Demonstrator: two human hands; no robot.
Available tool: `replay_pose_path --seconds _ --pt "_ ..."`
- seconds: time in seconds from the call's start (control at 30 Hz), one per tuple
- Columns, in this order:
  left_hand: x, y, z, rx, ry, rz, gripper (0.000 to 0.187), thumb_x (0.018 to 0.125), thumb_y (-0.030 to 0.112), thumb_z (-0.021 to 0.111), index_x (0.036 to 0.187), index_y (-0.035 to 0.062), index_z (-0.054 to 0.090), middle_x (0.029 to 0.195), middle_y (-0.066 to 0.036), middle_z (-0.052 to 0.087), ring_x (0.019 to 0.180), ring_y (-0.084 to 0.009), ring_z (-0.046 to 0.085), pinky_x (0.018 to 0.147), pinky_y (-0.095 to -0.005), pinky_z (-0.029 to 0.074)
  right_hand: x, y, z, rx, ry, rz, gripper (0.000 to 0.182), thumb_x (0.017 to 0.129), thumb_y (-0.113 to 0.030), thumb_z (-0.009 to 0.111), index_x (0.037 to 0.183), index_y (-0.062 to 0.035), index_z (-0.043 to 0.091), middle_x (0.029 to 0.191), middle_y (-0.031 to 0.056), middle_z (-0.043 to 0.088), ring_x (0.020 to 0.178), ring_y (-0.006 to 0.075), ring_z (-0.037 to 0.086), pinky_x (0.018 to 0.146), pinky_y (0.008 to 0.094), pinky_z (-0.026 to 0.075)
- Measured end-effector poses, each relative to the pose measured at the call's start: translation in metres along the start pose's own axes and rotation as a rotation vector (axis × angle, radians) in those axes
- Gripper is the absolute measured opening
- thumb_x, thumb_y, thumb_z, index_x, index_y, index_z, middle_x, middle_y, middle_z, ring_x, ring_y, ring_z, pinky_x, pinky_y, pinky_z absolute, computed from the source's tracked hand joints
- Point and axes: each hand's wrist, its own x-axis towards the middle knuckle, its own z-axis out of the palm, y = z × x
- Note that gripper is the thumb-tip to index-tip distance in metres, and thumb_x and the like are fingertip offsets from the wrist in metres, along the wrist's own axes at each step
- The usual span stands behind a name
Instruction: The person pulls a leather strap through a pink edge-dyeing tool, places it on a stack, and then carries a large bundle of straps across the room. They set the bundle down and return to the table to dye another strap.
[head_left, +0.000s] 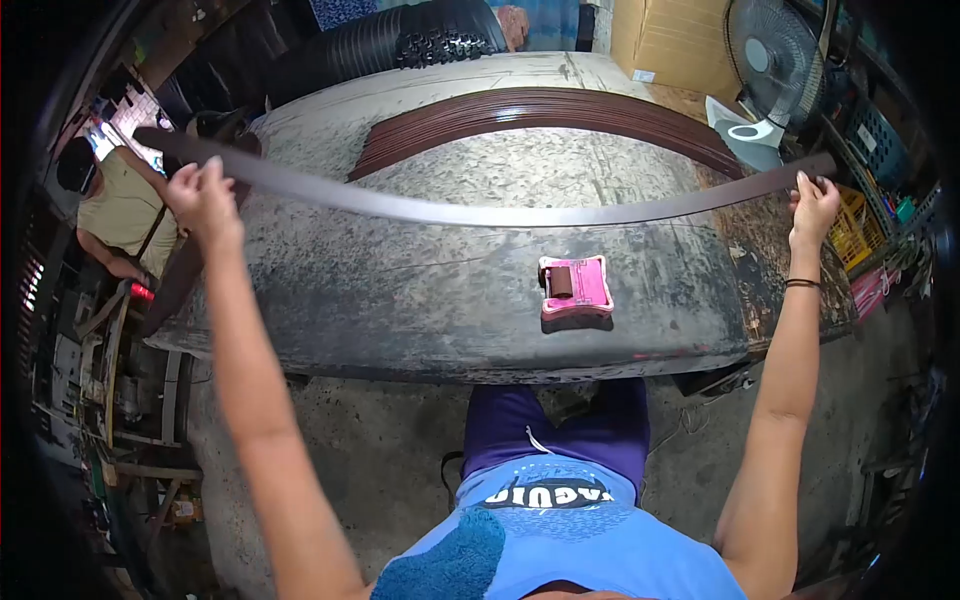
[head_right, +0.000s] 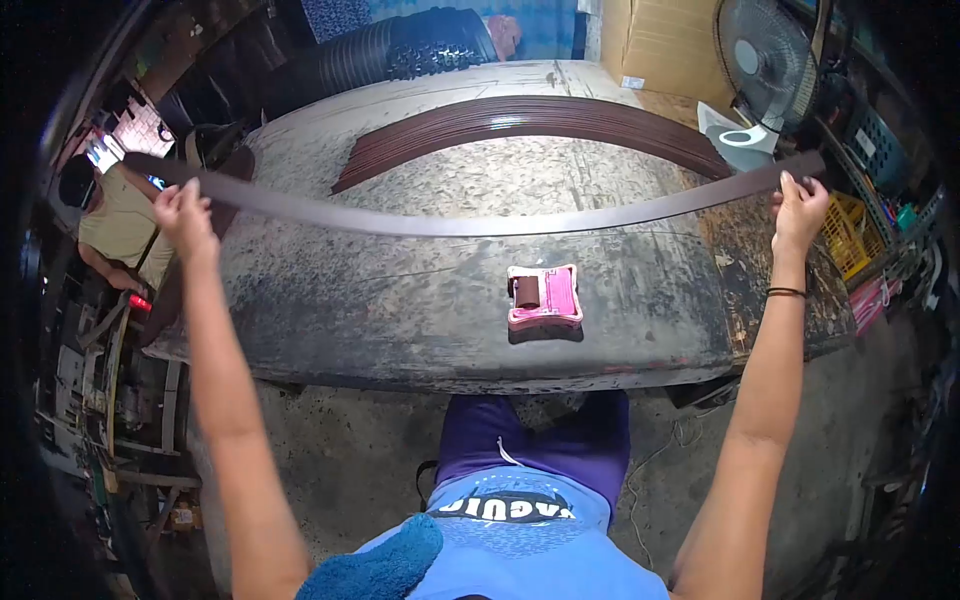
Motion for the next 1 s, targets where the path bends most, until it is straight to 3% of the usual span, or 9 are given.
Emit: replay_pose_path --seconds 0.13,0.33,0.53,0.67,0.8,0.83,0.9,0.97,1.0 --pt "-0.084 -0.004 0.062 -0.306 0.043 -0.166 0.037 0.084 0.002 0.062 0.112 0.0009 0.038 0.083 -0.008 0.056 0.062 -0.0140 0.059 0.053 -0.0219 0.048 -0.032 0.026 -0.014 0.236 0.101 0.327 0.024 0.088 -0.011 0.064 0.104 -0.0038 0.047 0.082 0.0067 0.061 0.066 0.0152 0.063 0.047 0.0228 0.050" --pt "-0.207 -0.067 0.035 -0.258 -0.051 -0.402 0.028 0.092 0.005 0.053 0.107 -0.0021 0.031 0.096 -0.016 0.054 0.081 -0.0221 0.066 0.066 -0.0310 0.056 -0.119 0.114 -0.044 0.436 0.231 0.604 0.023 0.092 -0.009 0.057 0.100 -0.0019 0.036 0.093 0.0170 0.056 0.078 0.0268 0.066 0.069 0.0367 0.059" --pt "-0.275 -0.087 -0.014 -0.247 0.104 -0.710 0.021 0.095 0.008 0.049 0.100 -0.0011 0.031 0.110 -0.021 0.050 0.103 -0.0320 0.061 0.090 -0.0424 0.052 -0.164 0.141 -0.064 0.605 0.270 0.841 0.023 0.094 -0.010 0.053 0.107 0.0039 0.040 0.108 0.0225 0.053 0.099 0.0338 0.061 0.087 0.0453 0.054" --pt "-0.295 -0.090 -0.032 -0.397 0.119 -0.980 0.031 0.093 0.009 0.050 0.117 -0.0068 0.041 0.123 -0.023 0.049 0.116 -0.0325 0.054 0.101 -0.0426 0.045 -0.175 0.139 -0.072 0.665 0.184 0.900 0.026 0.092 -0.009 0.055 0.113 0.0037 0.045 0.117 0.0221 0.054 0.103 0.0335 0.060 0.092 0.0463 0.051" --pt "-0.311 -0.081 -0.028 -0.444 -0.085 -1.125 0.032 0.096 0.017 0.051 0.121 -0.0032 0.045 0.125 -0.022 0.053 0.114 -0.0296 0.056 0.099 -0.0415 0.046 -0.194 0.103 -0.067 0.626 0.001 0.808 0.037 0.091 -0.010 0.058 0.124 0.0042 0.048 0.112 0.0182 0.062 0.095 0.0262 0.064 0.082 0.0363 0.055" --pt "-0.317 -0.071 -0.023 -0.391 -0.204 -1.073 0.031 0.096 0.019 0.053 0.119 -0.0015 0.049 0.116 -0.018 0.059 0.105 -0.0255 0.061 0.092 -0.0376 0.051 -0.201 0.093 -0.064 0.443 -0.105 0.681 0.042 0.093 -0.012 0.057 0.129 0.0052 0.045 0.110 0.0165 0.063 0.094 0.0220 0.064 0.082 0.0334 0.054" --pt "-0.325 -0.065 -0.013 -0.140 -0.411 -0.922 0.022 0.096 0.021 0.055 0.108 0.0025 0.057 0.089 -0.008 0.066 0.079 -0.0170 0.064 0.071 -0.0282 0.052 -0.205 0.099 -0.066 -0.151 -0.249 0.461 0.027 0.090 -0.015 0.063 0.111 0.0010 0.064 0.101 0.0099 0.068 0.095 0.0143 0.063 0.078 0.0287 0.051" --pt "-0.334 -0.069 -0.005 0.021 -0.557 -0.824 0.020 0.096 0.022 0.055 0.102 0.0036 0.060 0.081 -0.006 0.065 0.070 -0.0134 0.062 0.064 -0.0247 0.050 -0.205 0.081 -0.077 -0.413 -0.196 0.067 0.024 0.086 -0.017 0.066 0.103 -0.0006 0.067 0.093 0.0095 0.069 0.086 0.0189 0.064 0.076 0.0320 0.050" --pt "-0.339 -0.074 0.000 0.214 -0.685 -0.563 0.019 0.096 0.021 0.055 0.096 0.0033 0.061 0.076 -0.004 0.063 0.066 -0.0123 0.059 0.061 -0.0246 0.047 -0.203 0.091 -0.086 -0.495 -0.145 -0.105 0.024 0.085 -0.017 0.067 0.102 -0.0001 0.067 0.089 0.0092 0.069 0.081 0.0220 0.064 0.075 0.0338 0.050"
